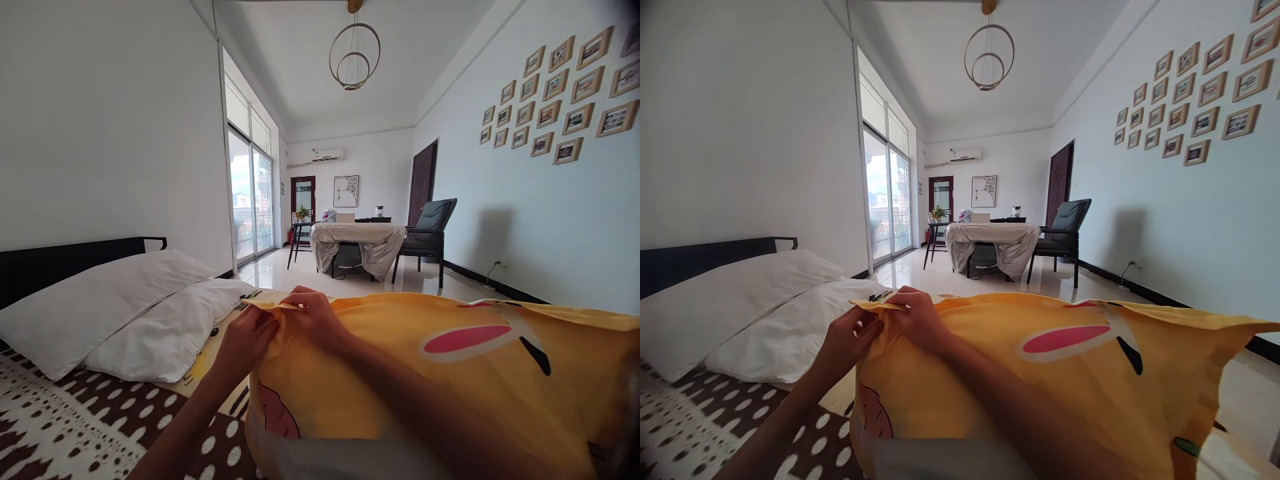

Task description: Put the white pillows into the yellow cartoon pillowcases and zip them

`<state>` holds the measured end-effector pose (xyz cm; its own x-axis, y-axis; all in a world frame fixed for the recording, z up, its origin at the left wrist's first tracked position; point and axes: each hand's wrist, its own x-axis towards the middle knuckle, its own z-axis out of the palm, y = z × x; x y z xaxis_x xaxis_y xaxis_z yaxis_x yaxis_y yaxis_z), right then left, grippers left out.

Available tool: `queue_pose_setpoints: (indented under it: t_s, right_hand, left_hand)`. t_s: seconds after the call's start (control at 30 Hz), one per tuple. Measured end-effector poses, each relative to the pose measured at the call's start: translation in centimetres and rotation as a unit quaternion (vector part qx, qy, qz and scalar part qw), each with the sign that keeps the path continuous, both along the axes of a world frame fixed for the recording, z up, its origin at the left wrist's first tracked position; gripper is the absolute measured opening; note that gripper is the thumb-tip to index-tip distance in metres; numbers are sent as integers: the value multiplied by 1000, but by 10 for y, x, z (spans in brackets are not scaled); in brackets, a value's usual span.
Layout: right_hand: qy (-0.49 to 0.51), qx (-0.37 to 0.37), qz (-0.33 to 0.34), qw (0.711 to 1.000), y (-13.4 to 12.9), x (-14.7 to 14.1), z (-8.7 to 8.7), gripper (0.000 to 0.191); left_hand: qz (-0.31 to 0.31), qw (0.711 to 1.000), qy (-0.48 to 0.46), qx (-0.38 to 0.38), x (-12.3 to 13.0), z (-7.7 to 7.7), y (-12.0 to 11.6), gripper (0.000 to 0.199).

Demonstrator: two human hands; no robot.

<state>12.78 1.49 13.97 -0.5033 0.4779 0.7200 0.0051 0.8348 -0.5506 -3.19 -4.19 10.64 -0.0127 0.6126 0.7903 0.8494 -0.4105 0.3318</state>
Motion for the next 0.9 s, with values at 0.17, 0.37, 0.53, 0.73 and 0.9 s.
queue_pose_setpoints:
  t_s: [0.17, 0.37, 0.53, 0.73, 0.9]
  right_hand:
    - [-33, 26, -2, 999, -10, -7, 0, 21]
    - [-15, 54, 2, 998, -13, -9, -6, 21]
    - [-33, 89, -16, 995, -7, -9, -8, 22]
    - [-25, 59, -64, 996, -4, -7, 2, 19]
    - [26, 0, -18, 1000, -2, -8, 3, 16]
  left_hand:
    - [116, 976, 173, 64, 0, -7, 3, 12]
    - [54, 996, 66, -14, -2, -2, 14, 8]
    - [6, 997, -40, 68, -7, -7, 25, 3]
    - [22, 979, -180, 91, -17, -28, 31, 29]
    - [-129, 982, -110, -83, -21, -19, 22, 58]
